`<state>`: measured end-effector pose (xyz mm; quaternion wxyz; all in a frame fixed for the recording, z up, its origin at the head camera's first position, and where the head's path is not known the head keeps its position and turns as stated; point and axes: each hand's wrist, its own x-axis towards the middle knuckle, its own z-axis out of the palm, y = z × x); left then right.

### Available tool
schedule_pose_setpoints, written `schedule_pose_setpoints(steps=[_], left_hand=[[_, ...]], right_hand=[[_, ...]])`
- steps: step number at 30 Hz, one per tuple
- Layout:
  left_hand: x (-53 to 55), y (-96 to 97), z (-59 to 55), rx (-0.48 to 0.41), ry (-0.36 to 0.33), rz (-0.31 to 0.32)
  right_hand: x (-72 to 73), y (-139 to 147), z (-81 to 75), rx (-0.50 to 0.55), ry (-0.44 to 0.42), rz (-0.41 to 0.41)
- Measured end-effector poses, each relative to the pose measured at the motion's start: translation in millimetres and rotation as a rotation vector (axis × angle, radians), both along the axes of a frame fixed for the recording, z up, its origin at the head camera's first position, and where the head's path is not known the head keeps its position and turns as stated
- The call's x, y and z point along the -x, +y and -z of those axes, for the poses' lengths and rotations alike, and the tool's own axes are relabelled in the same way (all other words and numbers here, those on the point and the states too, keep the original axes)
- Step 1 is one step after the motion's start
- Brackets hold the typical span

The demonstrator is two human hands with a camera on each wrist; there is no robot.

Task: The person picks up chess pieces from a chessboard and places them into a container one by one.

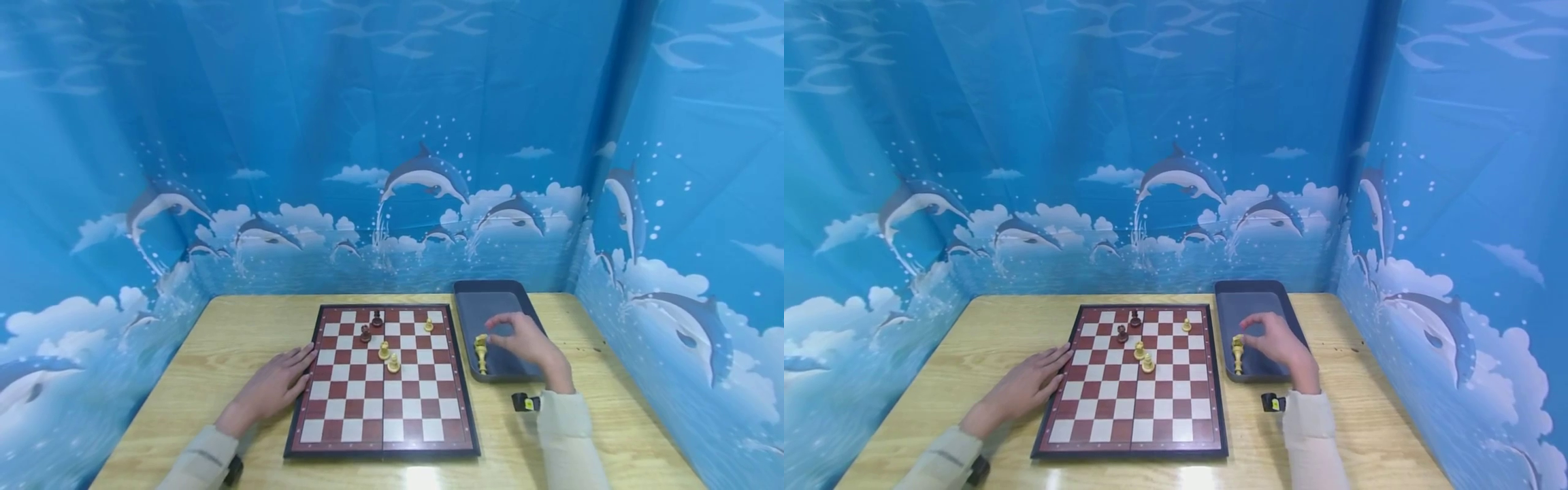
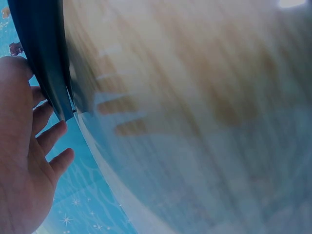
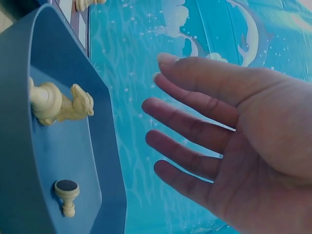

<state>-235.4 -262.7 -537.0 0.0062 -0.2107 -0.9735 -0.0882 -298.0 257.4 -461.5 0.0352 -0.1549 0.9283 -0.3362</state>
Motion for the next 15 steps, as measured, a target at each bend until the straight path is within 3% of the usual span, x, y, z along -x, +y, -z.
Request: schedule_pose_setpoints(steps=[15], left_hand=[[-0.8, 2.0, -0.9, 0.002, -0.004, -0.007]], right_hand=[[-0.4, -14.5, -1.8, 0.047, 0.058, -0.033]])
